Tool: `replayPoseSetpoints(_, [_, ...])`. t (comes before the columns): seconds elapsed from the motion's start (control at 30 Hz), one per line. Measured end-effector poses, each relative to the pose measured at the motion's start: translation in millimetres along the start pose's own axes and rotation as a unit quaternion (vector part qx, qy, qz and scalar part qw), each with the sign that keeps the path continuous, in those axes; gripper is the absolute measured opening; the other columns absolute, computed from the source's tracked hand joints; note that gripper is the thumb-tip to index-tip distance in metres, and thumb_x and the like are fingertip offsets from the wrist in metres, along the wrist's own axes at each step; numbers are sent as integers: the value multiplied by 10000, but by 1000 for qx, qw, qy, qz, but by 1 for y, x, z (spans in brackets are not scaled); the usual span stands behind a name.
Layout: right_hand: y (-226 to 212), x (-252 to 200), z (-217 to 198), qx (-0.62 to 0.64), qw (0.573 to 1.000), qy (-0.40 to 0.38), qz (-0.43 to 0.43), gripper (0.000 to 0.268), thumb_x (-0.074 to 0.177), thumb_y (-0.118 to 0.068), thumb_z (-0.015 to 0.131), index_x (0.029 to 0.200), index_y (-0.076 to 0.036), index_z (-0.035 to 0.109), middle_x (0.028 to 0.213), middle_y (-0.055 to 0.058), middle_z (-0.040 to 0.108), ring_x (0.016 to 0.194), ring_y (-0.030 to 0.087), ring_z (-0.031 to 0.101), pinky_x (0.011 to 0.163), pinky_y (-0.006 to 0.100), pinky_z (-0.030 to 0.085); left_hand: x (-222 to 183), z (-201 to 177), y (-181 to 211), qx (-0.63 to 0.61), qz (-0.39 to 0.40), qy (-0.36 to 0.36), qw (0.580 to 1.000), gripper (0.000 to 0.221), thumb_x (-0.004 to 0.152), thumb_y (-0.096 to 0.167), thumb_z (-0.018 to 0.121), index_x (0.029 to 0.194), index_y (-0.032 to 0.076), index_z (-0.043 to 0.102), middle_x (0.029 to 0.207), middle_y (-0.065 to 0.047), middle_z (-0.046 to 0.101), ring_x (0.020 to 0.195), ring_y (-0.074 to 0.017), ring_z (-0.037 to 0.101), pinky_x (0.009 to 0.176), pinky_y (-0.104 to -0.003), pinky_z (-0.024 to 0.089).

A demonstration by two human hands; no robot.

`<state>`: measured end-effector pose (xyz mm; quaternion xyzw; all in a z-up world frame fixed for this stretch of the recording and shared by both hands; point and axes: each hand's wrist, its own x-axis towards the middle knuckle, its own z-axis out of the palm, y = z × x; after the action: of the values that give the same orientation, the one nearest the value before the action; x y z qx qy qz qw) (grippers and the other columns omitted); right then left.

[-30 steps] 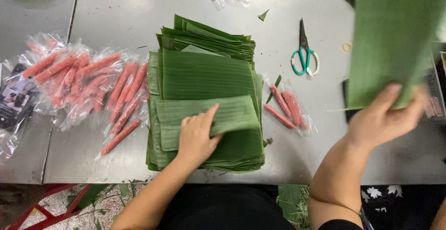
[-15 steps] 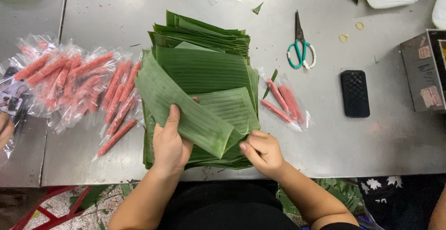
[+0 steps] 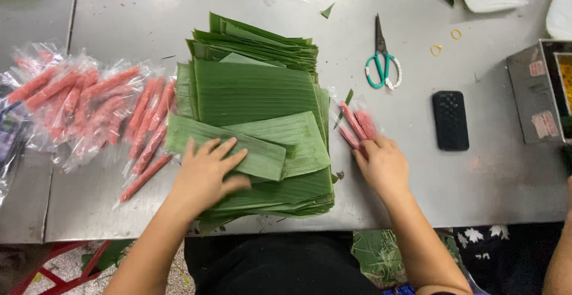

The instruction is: The person wraps cylindrical food items in banana leaves by hand, rolling each item inside a leaf and folding the ends to secure it.

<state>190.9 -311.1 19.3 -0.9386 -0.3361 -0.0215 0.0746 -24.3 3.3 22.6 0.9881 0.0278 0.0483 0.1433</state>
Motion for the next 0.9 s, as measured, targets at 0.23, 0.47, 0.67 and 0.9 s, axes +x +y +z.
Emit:
replayPoseSetpoints(0.23, [-30,1,-20,230,968,68,75,206,955,-245,717,1098,-98,737,996,87,754,730,261,713,672,377,564,-24,19,-22,-78,27,19,996,298,862,272,721,1133,150,705,1328,-28,682,1267,-284,610,1099,-486,452])
replayPoseSetpoints(0.47, [-89,12,-12,234,930,-17,-282,188,887,-259,777,1028,-136,756,956,34,771,850,248,699,781,399,540,-8,30,52,23,145,117,982,251,843,163,597,1060,46,639,1042,-120,696,969,-272,669,796,-374,521])
replayPoseSetpoints(0.67, [-88,18,0,237,921,-80,-297,166,859,-269,806,960,-149,749,1045,41,724,964,264,641,837,394,535,12,25,52,-37,24,-3,999,143,920,254,646,992,131,655,879,-24,631,867,-234,616,735,-407,491])
replayPoseSetpoints(0.9, [-105,-2,16,171,927,-9,-334,358,823,-179,781,1148,-41,721,1031,87,677,939,298,637,828,421,527,19,11,34,77,86,148,982,304,836,232,713,1086,64,666,962,-82,635,902,-265,606,844,-410,491])
